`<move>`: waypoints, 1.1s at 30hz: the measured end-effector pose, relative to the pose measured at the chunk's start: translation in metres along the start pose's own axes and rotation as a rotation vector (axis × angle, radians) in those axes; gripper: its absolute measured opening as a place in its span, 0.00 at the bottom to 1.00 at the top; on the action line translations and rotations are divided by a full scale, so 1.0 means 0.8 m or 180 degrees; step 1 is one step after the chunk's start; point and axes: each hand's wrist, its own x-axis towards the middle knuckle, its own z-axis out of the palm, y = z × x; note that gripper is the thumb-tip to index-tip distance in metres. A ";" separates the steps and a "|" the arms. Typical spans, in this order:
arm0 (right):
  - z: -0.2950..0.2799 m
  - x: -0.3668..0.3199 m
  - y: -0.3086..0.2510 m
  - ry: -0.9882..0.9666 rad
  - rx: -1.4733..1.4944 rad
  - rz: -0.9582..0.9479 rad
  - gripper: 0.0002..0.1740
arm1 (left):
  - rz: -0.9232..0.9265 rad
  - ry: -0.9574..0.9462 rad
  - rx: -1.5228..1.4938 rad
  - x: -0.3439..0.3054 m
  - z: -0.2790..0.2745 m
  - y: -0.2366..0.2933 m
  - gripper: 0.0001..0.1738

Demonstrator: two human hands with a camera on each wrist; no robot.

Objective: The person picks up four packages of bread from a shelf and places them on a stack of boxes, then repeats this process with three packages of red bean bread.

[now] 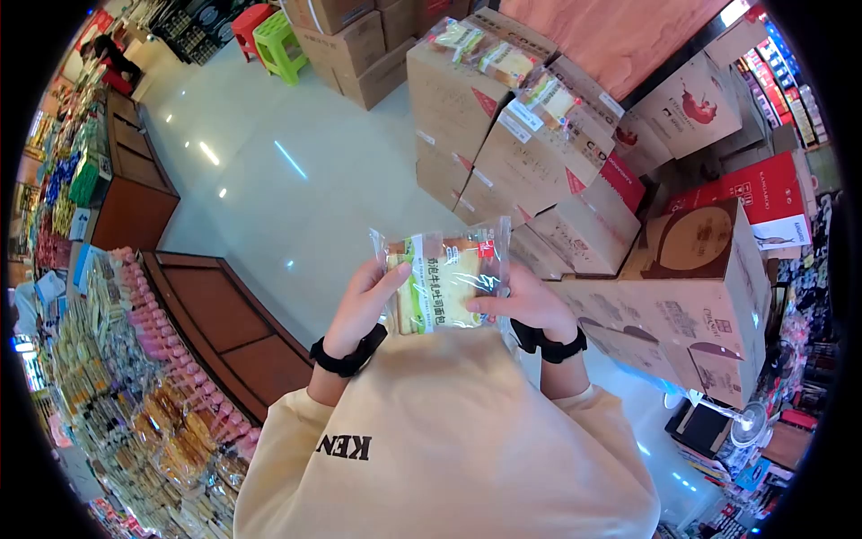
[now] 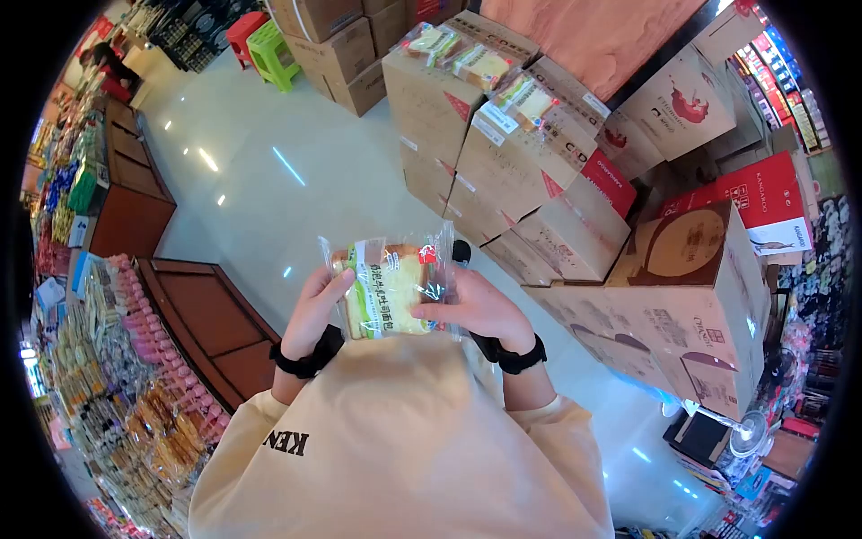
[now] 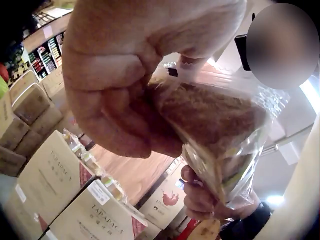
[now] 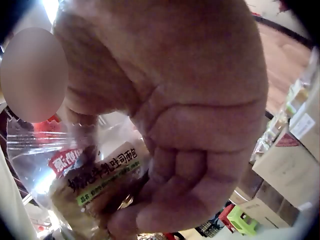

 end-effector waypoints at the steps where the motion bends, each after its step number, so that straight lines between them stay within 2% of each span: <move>1: -0.011 0.004 0.003 0.0045 0.0097 -0.0018 0.22 | -0.0010 -0.0020 0.0007 0.012 0.004 0.002 0.18; 7: -0.104 0.019 -0.007 0.0292 0.0135 -0.0199 0.22 | 0.0146 -0.0247 0.0254 0.106 0.039 0.019 0.18; 9: -0.140 0.024 -0.019 0.0318 0.0205 -0.0221 0.22 | -0.0077 -0.0571 0.0669 0.141 0.047 0.027 0.19; 12: -0.190 0.025 -0.022 0.0430 -0.0191 -0.0327 0.21 | -0.0084 -0.0745 0.0721 0.189 0.083 0.052 0.21; 14: -0.218 0.023 -0.019 0.0817 0.0014 -0.0579 0.19 | 0.0046 -0.0850 0.0638 0.225 0.102 0.046 0.23; 18: -0.281 0.015 0.006 0.1082 0.0170 -0.0353 0.16 | 0.0193 -0.1121 0.0554 0.280 0.138 0.033 0.28; 19: -0.293 0.012 0.014 0.1324 0.0046 -0.0448 0.14 | 0.0148 -0.1151 0.0545 0.289 0.144 0.028 0.28; 21: -0.312 0.004 0.028 0.1595 -0.0059 -0.0502 0.13 | -0.0030 -0.1251 0.0871 0.306 0.154 0.018 0.30; 24: -0.330 -0.003 0.043 0.2197 0.0330 -0.0315 0.12 | -0.0359 -0.1550 0.0844 0.329 0.164 0.011 0.30; 27: -0.345 -0.007 0.054 0.2550 0.0635 -0.0116 0.12 | -0.0168 -0.1797 0.0843 0.357 0.176 0.008 0.29; 30: -0.355 -0.006 0.070 0.2872 0.0337 -0.0135 0.12 | -0.0447 -0.1988 0.1003 0.389 0.191 0.009 0.28; 33: -0.359 0.003 0.072 0.3084 0.0726 -0.0108 0.12 | -0.0521 -0.2108 0.1363 0.421 0.198 0.002 0.28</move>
